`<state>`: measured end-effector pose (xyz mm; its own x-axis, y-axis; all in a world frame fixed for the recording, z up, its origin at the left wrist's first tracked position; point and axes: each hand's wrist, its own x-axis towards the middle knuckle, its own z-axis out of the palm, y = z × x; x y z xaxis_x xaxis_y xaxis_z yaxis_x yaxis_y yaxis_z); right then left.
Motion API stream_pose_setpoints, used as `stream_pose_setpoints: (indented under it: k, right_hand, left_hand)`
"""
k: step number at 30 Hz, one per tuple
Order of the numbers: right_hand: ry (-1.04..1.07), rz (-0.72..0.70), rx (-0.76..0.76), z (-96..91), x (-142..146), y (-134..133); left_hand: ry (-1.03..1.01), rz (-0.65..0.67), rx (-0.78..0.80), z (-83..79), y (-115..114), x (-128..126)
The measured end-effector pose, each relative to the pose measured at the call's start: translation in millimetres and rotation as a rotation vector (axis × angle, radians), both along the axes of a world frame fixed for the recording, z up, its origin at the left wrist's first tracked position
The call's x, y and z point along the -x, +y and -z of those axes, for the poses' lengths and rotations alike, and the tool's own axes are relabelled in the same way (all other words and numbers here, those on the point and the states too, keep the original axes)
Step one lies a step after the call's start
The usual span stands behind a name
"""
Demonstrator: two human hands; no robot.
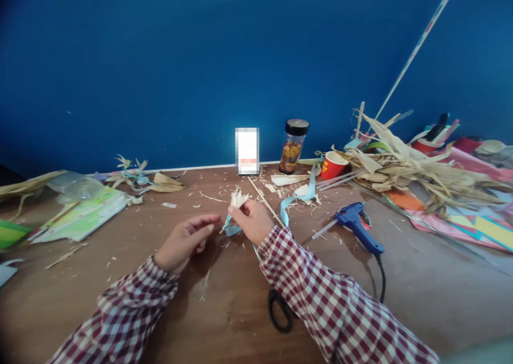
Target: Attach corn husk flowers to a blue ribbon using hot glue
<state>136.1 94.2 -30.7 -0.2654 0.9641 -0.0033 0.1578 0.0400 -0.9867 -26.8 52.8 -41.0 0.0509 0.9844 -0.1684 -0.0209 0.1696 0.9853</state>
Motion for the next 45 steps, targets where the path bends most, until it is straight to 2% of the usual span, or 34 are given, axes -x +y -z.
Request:
stream_pose_setpoints:
  k: [2, 5, 12, 20, 24, 37, 45]
  right_hand:
    - [-0.085, -0.057, -0.124, -2.4, -1.5, -2.8]
    - [-0.201, -0.115, -0.200, -5.2, -0.3, -8.5]
    - [-0.295, -0.156, -0.202, -4.1, 3.7, -12.3]
    - [-0.157, -0.348, -0.266, -1.8, 1.0, -8.2]
    - [-0.314, -0.401, -0.260, 3.8, -1.0, -5.5]
    - [-0.537, -0.389, -0.227, -7.1, -9.1, -8.5]
    - [-0.598, -0.250, -0.254, -6.7, -2.8, -15.8]
  left_hand:
    - [-0.053, -0.033, 0.037, -5.3, 0.0, 2.5]
    - [-0.138, 0.012, 0.080, -7.7, -0.5, 1.4]
    - [-0.152, 0.052, 0.195, -3.0, -1.2, -1.2]
    - [-0.341, 0.104, 0.304, -6.4, 1.5, 11.5]
    - [-0.363, 0.124, 0.332, -6.0, 1.8, 17.9]
    - [-0.131, 0.130, 0.363, -5.7, 1.7, 13.7]
    - [-0.044, 0.115, 0.220, 0.5, 0.3, 2.7]
